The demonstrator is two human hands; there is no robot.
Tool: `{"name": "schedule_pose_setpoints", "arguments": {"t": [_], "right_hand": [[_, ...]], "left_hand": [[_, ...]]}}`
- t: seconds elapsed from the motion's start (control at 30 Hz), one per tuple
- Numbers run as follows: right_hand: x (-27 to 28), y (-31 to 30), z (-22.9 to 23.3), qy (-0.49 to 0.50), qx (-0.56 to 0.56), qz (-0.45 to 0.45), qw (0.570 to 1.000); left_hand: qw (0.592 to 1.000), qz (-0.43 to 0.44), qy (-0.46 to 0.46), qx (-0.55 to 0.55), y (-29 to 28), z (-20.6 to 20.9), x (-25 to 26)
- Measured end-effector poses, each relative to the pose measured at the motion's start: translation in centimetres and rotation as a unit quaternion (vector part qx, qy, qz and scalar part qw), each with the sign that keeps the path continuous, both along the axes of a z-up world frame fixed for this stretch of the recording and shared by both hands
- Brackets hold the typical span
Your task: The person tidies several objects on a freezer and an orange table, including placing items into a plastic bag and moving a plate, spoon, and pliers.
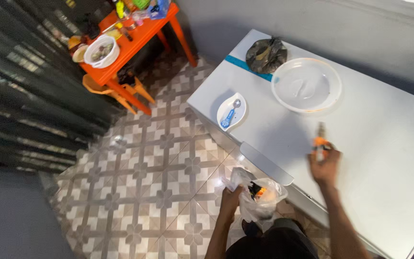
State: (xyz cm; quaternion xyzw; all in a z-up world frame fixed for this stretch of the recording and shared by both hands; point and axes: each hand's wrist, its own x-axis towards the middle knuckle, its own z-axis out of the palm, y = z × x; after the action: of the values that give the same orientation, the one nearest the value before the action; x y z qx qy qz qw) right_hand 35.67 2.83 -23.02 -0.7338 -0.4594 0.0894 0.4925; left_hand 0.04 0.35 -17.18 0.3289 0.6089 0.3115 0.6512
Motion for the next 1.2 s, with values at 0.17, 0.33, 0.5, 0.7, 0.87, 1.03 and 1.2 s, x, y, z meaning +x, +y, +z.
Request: {"name": "schedule_pose_setpoints", "arguments": {"t": [0.17, 0.33, 0.5, 0.7, 0.87, 1.03, 1.2], "right_hand": [[6.9, -5.5, 5.3, 0.467, -0.126, 0.055, 0.874], [4.9, -7.7, 9.3, 0.538, -0.136, 0.085, 0.828], [5.1, -6.2, 9.0, 0.319, -0.317, -0.007, 0.893], [8.7, -7.7, 5.0, 0.01, -0.284, -0.103, 0.953], [13.1, -9.1, 2.2, -0.179, -0.353, -0.166, 0.903], [13.7, -10.1, 0.6, -0.228, -0.235, -0.184, 0.927], [8.2, -6.8, -0.5, -0.201, -0.02, -0.008, 0.979]], "left_hand": [[0.999, -0.007, 0.017, -0.041, 2.5, 0.6, -0.5], [0.999, -0.018, -0.024, -0.017, 3.5, 0.5, -0.3], [0.999, -0.022, -0.015, -0.024, 4.4, -0.4, 0.3], [0.999, 0.005, -0.014, -0.043, 4.4, -0.9, 1.2], [0.999, -0.002, -0.018, -0.05, 4.4, -1.3, 2.3], [0.998, -0.014, -0.012, -0.062, 3.6, -0.5, 3.3], [0.996, 0.01, 0.021, -0.081, 3.8, 0.2, 3.6]]}}
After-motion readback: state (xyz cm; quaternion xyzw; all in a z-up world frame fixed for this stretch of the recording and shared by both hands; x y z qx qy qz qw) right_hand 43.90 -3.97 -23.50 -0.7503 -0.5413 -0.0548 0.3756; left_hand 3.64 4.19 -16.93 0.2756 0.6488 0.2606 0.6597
